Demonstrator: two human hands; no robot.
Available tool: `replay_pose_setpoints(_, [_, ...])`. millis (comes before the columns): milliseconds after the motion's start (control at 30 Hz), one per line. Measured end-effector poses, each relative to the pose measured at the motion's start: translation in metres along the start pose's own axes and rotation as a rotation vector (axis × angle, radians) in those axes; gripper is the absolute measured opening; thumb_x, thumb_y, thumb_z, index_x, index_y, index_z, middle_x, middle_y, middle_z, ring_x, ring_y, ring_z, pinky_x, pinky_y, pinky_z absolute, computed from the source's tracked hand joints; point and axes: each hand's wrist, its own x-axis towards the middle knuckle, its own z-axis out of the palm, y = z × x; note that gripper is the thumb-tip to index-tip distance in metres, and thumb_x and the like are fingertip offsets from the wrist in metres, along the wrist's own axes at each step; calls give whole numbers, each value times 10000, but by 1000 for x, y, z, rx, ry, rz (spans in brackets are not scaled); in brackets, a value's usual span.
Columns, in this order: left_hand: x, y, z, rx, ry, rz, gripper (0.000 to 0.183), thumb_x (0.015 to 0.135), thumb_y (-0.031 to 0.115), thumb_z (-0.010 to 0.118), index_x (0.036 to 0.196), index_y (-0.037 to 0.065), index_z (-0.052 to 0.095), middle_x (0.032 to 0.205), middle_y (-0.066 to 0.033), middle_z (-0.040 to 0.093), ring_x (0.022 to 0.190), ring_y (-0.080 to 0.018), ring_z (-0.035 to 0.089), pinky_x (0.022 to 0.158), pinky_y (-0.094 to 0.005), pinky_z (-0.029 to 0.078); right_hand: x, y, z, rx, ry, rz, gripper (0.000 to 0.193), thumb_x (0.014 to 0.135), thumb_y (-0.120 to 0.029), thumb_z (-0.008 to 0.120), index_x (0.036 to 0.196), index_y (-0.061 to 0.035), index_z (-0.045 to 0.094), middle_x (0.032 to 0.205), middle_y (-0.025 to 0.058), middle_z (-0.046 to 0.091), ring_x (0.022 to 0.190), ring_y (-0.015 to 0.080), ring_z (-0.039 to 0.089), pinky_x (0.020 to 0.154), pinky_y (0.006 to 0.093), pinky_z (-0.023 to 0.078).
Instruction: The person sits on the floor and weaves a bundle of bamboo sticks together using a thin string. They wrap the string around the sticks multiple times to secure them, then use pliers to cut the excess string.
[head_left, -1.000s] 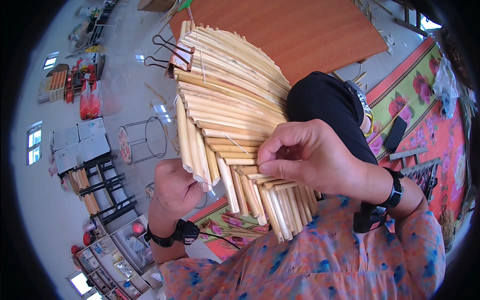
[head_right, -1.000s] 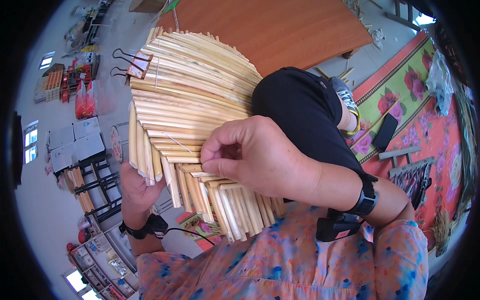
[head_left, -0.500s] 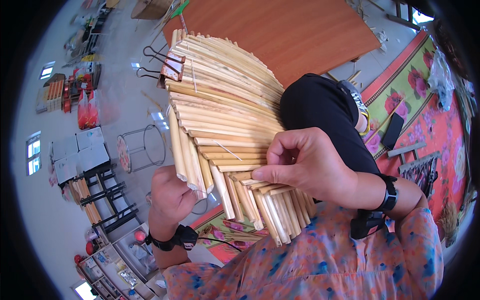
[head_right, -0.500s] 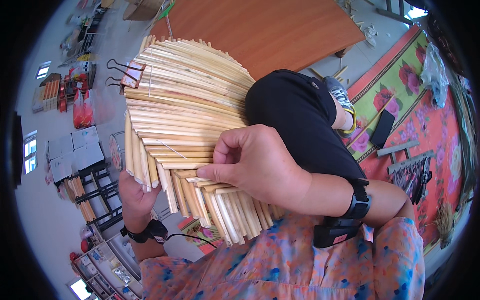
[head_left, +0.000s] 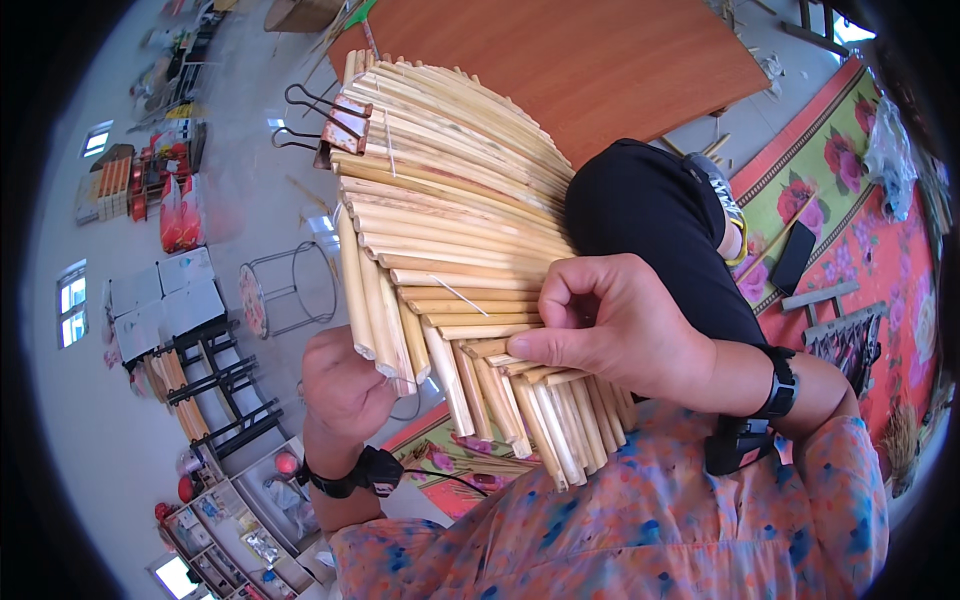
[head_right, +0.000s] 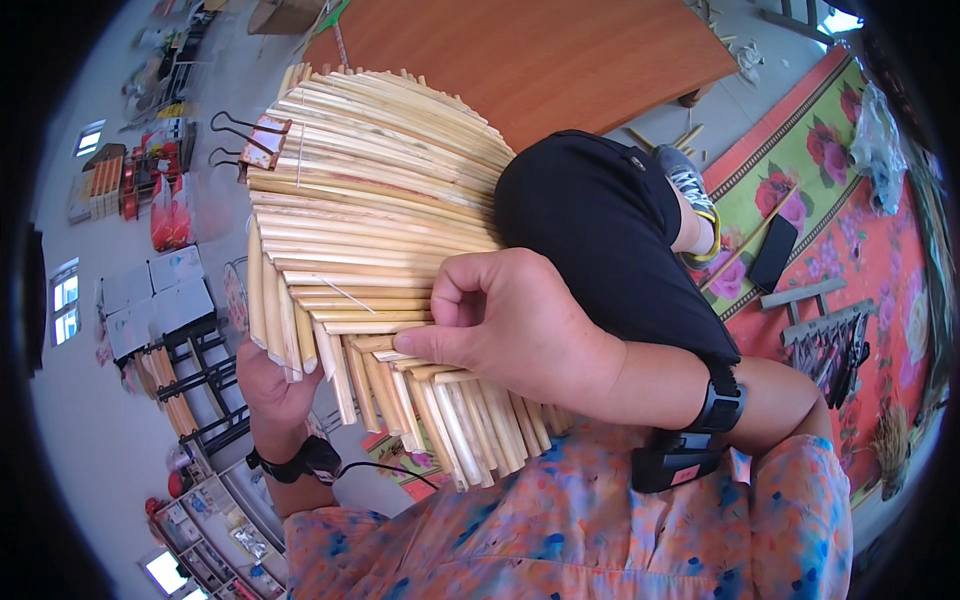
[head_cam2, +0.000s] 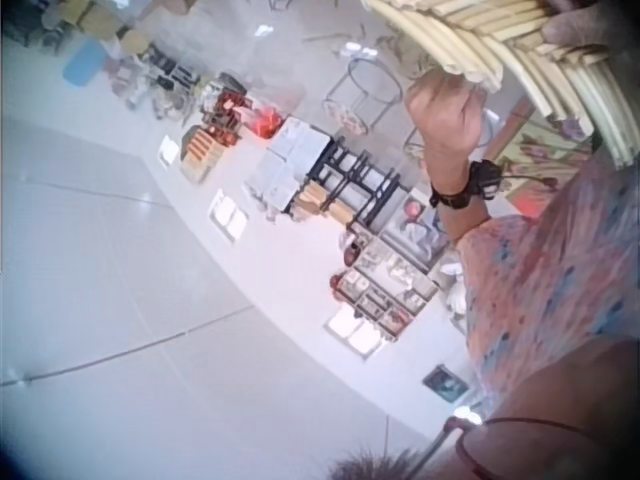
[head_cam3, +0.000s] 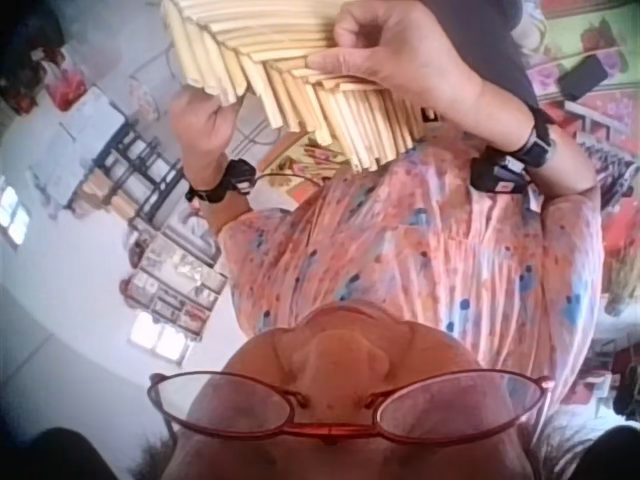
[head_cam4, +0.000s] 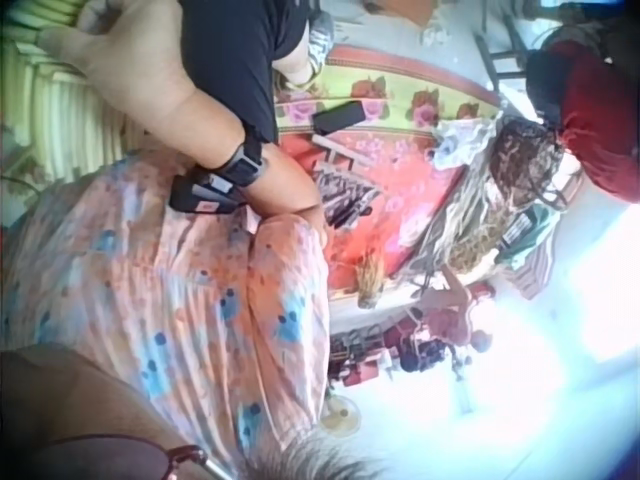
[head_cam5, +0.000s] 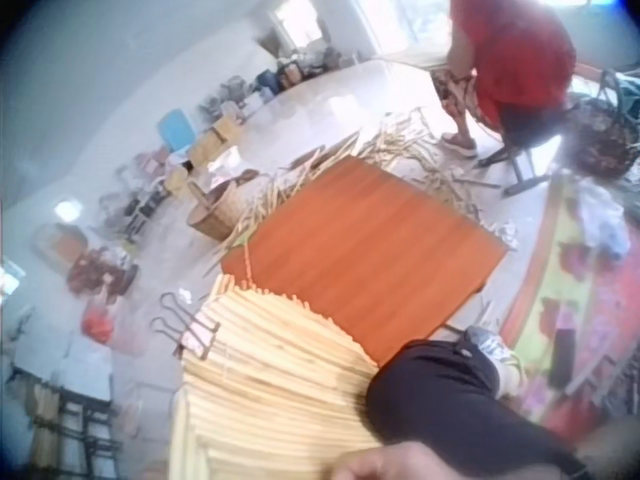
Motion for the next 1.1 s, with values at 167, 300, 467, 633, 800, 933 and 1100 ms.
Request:
replay_pose_setpoints(167, [4,0,7,-68,72,-34,125,631,1,675,747,44,693,730,-104,673,595,-308,629,549,-379,485,2,-2,-4,26,-15,14,388,838,-163,844,646,-51,526,614,-53,497,600,30,422,517,235,387])
replay_pose_setpoints(300, [-2,7,19,-111,155,-100,107,648,-13,664,731,51,682,703,-101,663,573,-307,621,527,-370,472,4,-5,-4,50,-60,29,388,842,-153,842,643,-56,522,621,-62,500,607,20,421,522,223,384])
replay_pose_setpoints(467, [-3,6,25,-148,190,-102,96,655,-14,664,722,55,675,678,-98,646,550,-303,611,503,-363,458,4,-6,-8,81,-100,45,352,851,-117,831,679,-82,526,673,-102,496,634,-17,416,534,182,342])
replay_pose_setpoints(633, [-5,7,33,-201,253,-138,85,680,-9,673,732,58,678,671,-97,641,550,-301,613,502,-363,460,6,-5,-8,80,-104,46,343,847,-117,834,677,-80,539,673,-104,498,638,-18,419,537,183,343])
replay_pose_setpoints(800, [-13,7,42,-295,254,-136,175,798,14,697,964,31,643,905,-106,671,772,-264,645,683,-351,496,7,-5,-5,79,-115,68,334,844,-114,836,678,-75,548,674,-102,504,641,-17,423,544,184,348])
replay_pose_setpoints(933, [-21,5,48,-438,190,-88,435,905,-1,695,1323,-21,574,1265,-107,659,1146,-191,634,992,-332,493,9,-7,-5,120,-129,62,350,843,-151,844,663,-60,558,656,-88,519,629,3,436,538,197,388])
replay_pose_setpoints(1100, [-21,1,44,-365,176,-53,406,909,-20,677,1304,-34,583,1265,-110,655,1135,-190,636,979,-325,494,8,-10,-5,110,-121,99,324,837,-104,841,680,-76,559,675,-103,516,640,-14,437,547,186,356])
